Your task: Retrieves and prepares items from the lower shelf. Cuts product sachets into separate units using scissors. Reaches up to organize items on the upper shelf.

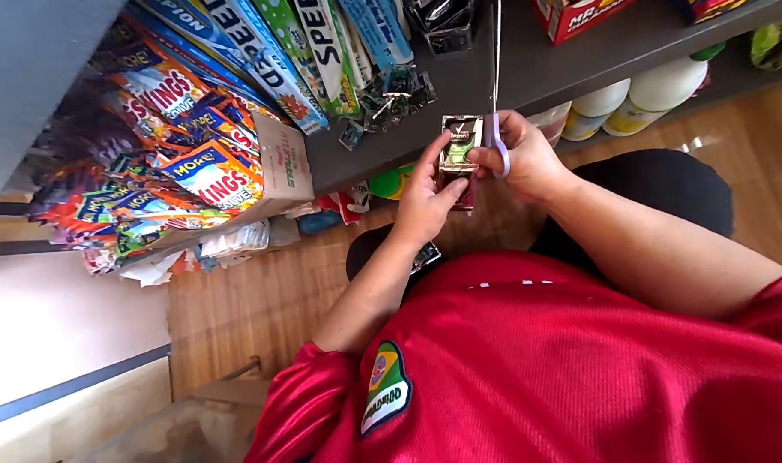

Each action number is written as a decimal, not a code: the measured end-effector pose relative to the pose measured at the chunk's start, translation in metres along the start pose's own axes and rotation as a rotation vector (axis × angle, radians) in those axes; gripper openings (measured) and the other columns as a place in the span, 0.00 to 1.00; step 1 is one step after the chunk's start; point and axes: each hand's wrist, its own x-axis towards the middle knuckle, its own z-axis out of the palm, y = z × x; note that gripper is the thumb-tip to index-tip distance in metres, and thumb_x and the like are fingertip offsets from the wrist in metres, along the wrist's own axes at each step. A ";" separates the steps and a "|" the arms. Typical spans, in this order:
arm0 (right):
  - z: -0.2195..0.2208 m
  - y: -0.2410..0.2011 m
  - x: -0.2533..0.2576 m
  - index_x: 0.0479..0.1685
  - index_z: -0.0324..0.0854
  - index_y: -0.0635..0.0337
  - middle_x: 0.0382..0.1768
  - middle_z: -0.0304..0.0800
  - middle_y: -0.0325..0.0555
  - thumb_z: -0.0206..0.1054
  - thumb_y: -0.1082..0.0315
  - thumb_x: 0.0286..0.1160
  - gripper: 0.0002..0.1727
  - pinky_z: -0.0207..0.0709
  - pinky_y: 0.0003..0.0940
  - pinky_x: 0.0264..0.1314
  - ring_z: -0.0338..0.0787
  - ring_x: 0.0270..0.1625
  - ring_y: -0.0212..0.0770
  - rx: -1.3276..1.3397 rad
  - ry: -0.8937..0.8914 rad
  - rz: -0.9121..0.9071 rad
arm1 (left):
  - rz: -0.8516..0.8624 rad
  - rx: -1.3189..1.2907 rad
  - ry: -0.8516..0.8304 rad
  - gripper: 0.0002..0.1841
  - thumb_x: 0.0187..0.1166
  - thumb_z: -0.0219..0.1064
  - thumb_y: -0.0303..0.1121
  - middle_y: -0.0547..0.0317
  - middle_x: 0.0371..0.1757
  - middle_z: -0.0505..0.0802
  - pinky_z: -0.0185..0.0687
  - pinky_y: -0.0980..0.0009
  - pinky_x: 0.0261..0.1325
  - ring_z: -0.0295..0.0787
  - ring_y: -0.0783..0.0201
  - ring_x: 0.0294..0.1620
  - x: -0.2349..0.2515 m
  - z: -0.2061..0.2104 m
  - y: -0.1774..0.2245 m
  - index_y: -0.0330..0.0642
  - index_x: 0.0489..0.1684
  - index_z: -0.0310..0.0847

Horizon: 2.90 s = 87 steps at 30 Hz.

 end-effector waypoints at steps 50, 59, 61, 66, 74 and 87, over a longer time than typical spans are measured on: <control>-0.029 -0.032 0.001 0.57 0.79 0.62 0.27 0.84 0.35 0.73 0.74 0.64 0.20 0.73 0.17 0.27 0.79 0.24 0.23 -0.403 -0.747 0.347 | -0.101 0.213 0.042 0.31 0.67 0.67 0.12 0.52 0.70 0.86 0.87 0.70 0.63 0.89 0.67 0.61 -0.009 -0.053 0.046 0.33 0.76 0.75; -0.030 -0.029 0.001 0.56 0.80 0.61 0.24 0.84 0.33 0.75 0.75 0.61 0.20 0.73 0.16 0.23 0.79 0.20 0.23 -0.370 -0.750 0.340 | -0.092 0.094 0.006 0.33 0.66 0.65 0.10 0.51 0.70 0.86 0.87 0.68 0.64 0.89 0.66 0.60 -0.008 -0.056 0.045 0.31 0.79 0.70; -0.029 -0.030 0.000 0.56 0.80 0.61 0.24 0.84 0.34 0.75 0.77 0.60 0.21 0.73 0.17 0.22 0.79 0.20 0.24 -0.380 -0.749 0.340 | -0.101 0.080 0.002 0.34 0.66 0.65 0.10 0.51 0.70 0.86 0.87 0.68 0.64 0.89 0.66 0.61 -0.008 -0.057 0.045 0.31 0.79 0.70; -0.028 -0.030 -0.001 0.57 0.80 0.62 0.25 0.84 0.35 0.75 0.77 0.61 0.22 0.74 0.17 0.22 0.80 0.21 0.25 -0.382 -0.744 0.381 | -0.154 -0.024 -0.007 0.34 0.64 0.65 0.11 0.55 0.64 0.89 0.88 0.68 0.61 0.90 0.67 0.57 -0.007 -0.059 0.041 0.34 0.78 0.69; -0.023 -0.026 -0.005 0.57 0.78 0.61 0.27 0.85 0.34 0.75 0.73 0.61 0.21 0.74 0.16 0.26 0.81 0.23 0.23 -0.348 -0.768 0.382 | -0.294 -0.282 -0.065 0.35 0.61 0.66 0.14 0.60 0.56 0.92 0.90 0.67 0.57 0.93 0.67 0.52 -0.009 -0.059 0.022 0.44 0.75 0.69; -0.020 -0.022 -0.003 0.57 0.79 0.62 0.25 0.85 0.35 0.76 0.77 0.62 0.22 0.73 0.16 0.23 0.80 0.21 0.24 -0.357 -0.754 0.374 | -0.321 -0.304 -0.103 0.36 0.61 0.66 0.13 0.60 0.56 0.93 0.90 0.68 0.58 0.93 0.67 0.52 -0.008 -0.058 0.024 0.41 0.76 0.69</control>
